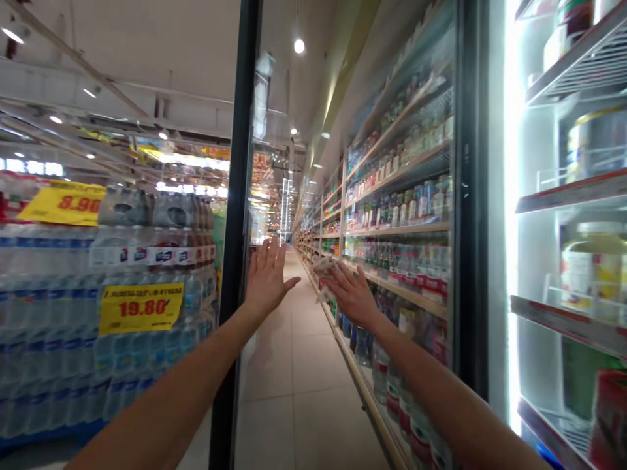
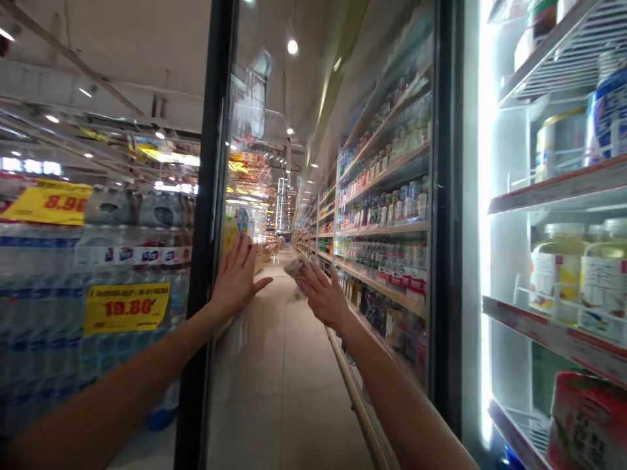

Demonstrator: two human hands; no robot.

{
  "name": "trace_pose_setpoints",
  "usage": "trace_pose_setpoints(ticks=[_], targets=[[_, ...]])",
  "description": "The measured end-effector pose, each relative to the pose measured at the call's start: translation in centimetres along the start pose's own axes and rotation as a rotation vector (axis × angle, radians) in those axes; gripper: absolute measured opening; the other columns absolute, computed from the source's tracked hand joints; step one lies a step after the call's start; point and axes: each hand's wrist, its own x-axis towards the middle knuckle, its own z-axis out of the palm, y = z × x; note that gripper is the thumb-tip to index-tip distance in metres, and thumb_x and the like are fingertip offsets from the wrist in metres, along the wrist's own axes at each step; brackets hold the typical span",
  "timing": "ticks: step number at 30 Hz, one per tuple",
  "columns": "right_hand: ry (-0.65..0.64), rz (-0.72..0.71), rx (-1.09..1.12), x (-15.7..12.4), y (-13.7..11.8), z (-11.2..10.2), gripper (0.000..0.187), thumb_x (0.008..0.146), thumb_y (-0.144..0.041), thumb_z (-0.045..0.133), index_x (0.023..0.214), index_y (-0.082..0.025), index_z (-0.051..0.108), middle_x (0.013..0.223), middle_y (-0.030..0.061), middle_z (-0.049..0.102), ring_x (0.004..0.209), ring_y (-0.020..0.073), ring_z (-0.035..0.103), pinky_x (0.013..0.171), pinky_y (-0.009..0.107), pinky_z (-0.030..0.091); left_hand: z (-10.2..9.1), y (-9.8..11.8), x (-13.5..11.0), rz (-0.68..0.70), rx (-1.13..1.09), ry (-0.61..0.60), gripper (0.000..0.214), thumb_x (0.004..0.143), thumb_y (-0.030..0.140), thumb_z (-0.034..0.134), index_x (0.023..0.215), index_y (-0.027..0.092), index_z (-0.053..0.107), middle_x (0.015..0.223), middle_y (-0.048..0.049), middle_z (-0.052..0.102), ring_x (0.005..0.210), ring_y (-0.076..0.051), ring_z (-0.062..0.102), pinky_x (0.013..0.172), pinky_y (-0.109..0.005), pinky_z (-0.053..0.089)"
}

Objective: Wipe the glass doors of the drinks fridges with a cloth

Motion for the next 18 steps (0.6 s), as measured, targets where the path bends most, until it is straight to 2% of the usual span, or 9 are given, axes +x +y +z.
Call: trace_pose_setpoints(ticks=[2,5,7,8,9,12,14,16,18], targets=[[0.044,0.121,-0.022,-0.6,2.0,-0.6,0.044,0.084,-0.018,0.041,0.124,-0.029,0.053,0.140,0.0040,0.043,0.133,0.0221,0.031,0.109,0.051,0.016,0.1,-0.2,-0.1,0.020,0.019,0.001,0.075,0.081,0.045,0.054,0.142,0.011,0.026,0.151,-0.0149,0.016,0.140,-0.031,0.013,0.109,-0.051,0.021],[0.184,0.670,-0.090,-1.0,6.6,-2.1,0.049,0.086,-0.019,0.030,0.131,-0.010,0.046,0.141,0.0221,0.034,0.131,0.0351,0.030,0.099,0.065,0.021,0.2,-0.3,-0.2,0.042,0.018,0.012,0.075,0.080,0.045,0.055,0.141,0.010,0.027,0.151,-0.0155,0.018,0.139,-0.032,0.014,0.109,-0.051,0.021],[0.231,0.932,-0.108,-0.6,8.1,-2.8,0.051,0.087,-0.022,0.027,0.133,-0.006,0.043,0.142,0.0251,0.031,0.131,0.0371,0.030,0.097,0.064,0.025,0.1,-0.2,0.2,0.023,-0.001,0.053,0.076,0.080,0.046,0.054,0.141,0.008,0.027,0.150,-0.0168,0.019,0.139,-0.032,0.014,0.109,-0.051,0.021],[0.219,0.934,-0.107,-0.2,8.0,-2.8,0.051,0.087,-0.022,0.027,0.133,-0.008,0.043,0.143,0.0231,0.032,0.131,0.0357,0.030,0.099,0.062,0.025,0.0,-0.1,0.6,0.005,-0.013,0.080,0.078,0.080,0.048,0.054,0.141,0.008,0.026,0.150,-0.0178,0.019,0.139,-0.032,0.014,0.109,-0.051,0.020],[0.182,0.833,-0.101,0.1,7.5,-2.7,0.050,0.087,-0.022,0.029,0.134,-0.011,0.043,0.143,0.0202,0.032,0.132,0.0337,0.029,0.102,0.060,0.024,-0.1,0.0,1.0,-0.015,-0.026,0.102,0.080,0.080,0.049,0.053,0.141,0.007,0.025,0.150,-0.0188,0.019,0.139,-0.033,0.014,0.109,-0.051,0.020],[0.017,0.305,-0.073,0.4,4.9,-2.0,0.047,0.085,-0.019,0.038,0.131,-0.025,0.047,0.144,0.0079,0.037,0.135,0.0243,0.026,0.109,0.051,0.018,-0.2,0.2,2.4,-0.050,-0.037,0.106,0.083,0.079,0.052,0.054,0.141,0.006,0.025,0.150,-0.0212,0.017,0.139,-0.034,0.014,0.108,-0.051,0.024],[-0.044,0.135,-0.075,-0.2,4.5,-1.8,0.046,0.085,-0.017,0.040,0.128,-0.029,0.049,0.144,0.0048,0.038,0.136,0.0213,0.025,0.110,0.050,0.016,-0.3,0.2,2.8,-0.038,-0.019,0.079,0.082,0.077,0.051,0.057,0.139,0.006,0.029,0.150,-0.0217,0.017,0.139,-0.035,0.014,0.107,-0.051,0.025],[-0.018,0.293,-0.097,-1.1,6.0,-2.3,0.046,0.085,-0.017,0.037,0.130,-0.026,0.048,0.144,0.0070,0.036,0.136,0.0228,0.026,0.109,0.052,0.018,-0.2,0.0,2.8,-0.017,0.001,0.066,0.081,0.077,0.050,0.058,0.138,0.005,0.031,0.150,-0.0219,0.016,0.139,-0.035,0.013,0.108,-0.050,0.024],[0.077,0.657,-0.103,-1.3,8.7,-3.1,0.047,0.087,-0.019,0.033,0.132,-0.020,0.046,0.145,0.0131,0.034,0.134,0.0281,0.029,0.104,0.058,0.023,-0.1,-0.2,2.6,-0.004,0.010,0.065,0.079,0.078,0.049,0.057,0.138,0.005,0.032,0.150,-0.0222,0.016,0.139,-0.034,0.013,0.108,-0.049,0.023]])
